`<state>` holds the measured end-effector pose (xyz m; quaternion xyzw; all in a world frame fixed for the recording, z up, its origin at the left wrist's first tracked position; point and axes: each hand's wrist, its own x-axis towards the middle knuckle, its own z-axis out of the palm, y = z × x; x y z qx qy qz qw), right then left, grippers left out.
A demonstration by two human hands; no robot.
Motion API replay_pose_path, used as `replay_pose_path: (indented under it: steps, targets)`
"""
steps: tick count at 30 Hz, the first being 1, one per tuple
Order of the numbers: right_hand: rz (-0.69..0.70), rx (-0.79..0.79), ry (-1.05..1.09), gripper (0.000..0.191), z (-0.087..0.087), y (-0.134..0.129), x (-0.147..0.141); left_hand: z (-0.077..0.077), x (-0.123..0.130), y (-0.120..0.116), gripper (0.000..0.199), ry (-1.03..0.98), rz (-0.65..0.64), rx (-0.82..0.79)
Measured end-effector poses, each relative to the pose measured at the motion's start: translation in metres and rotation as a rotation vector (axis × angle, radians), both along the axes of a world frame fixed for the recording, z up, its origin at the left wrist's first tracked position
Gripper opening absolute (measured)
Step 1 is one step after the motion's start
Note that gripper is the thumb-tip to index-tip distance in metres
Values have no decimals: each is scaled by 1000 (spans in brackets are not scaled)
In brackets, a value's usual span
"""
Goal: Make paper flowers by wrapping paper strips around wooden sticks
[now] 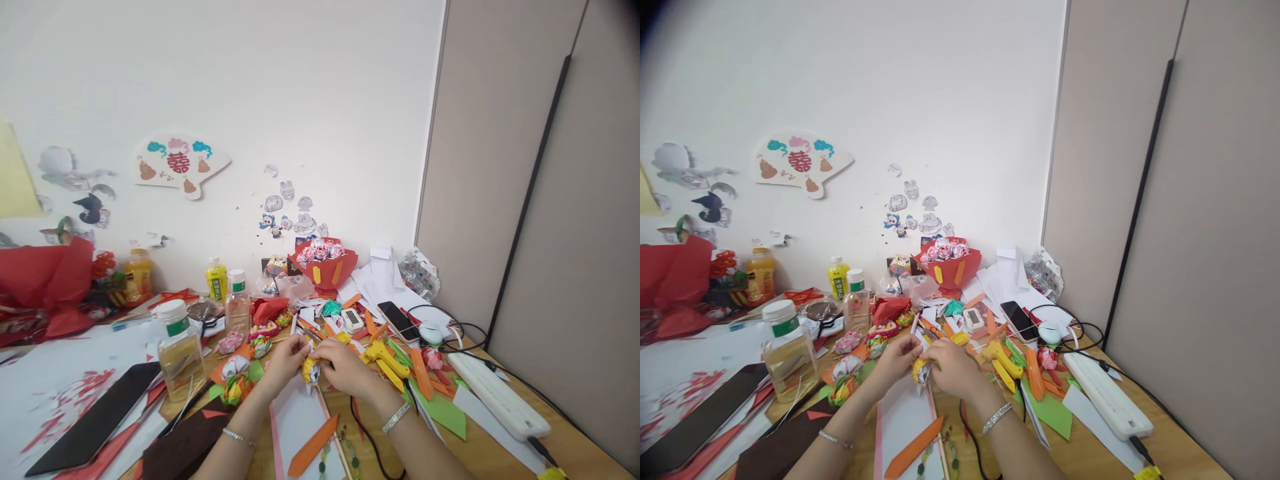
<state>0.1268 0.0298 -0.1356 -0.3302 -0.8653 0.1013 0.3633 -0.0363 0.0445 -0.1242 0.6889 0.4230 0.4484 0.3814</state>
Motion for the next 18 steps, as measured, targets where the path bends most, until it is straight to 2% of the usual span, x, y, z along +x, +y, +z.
replay_pose_path:
  steps: [8, 13, 18]
  targets:
    - [55, 89, -58, 37, 6, -2, 2, 1, 2, -3, 25, 32, 66, 63]
    - [-3, 70, -129, 35, 8, -5, 3, -1, 4, -1, 22, 32, 91, 68]
    - [-28, 46, -112, 39, 8, -7, 2, -3, 3, 1, 22, 7, 100, 49]
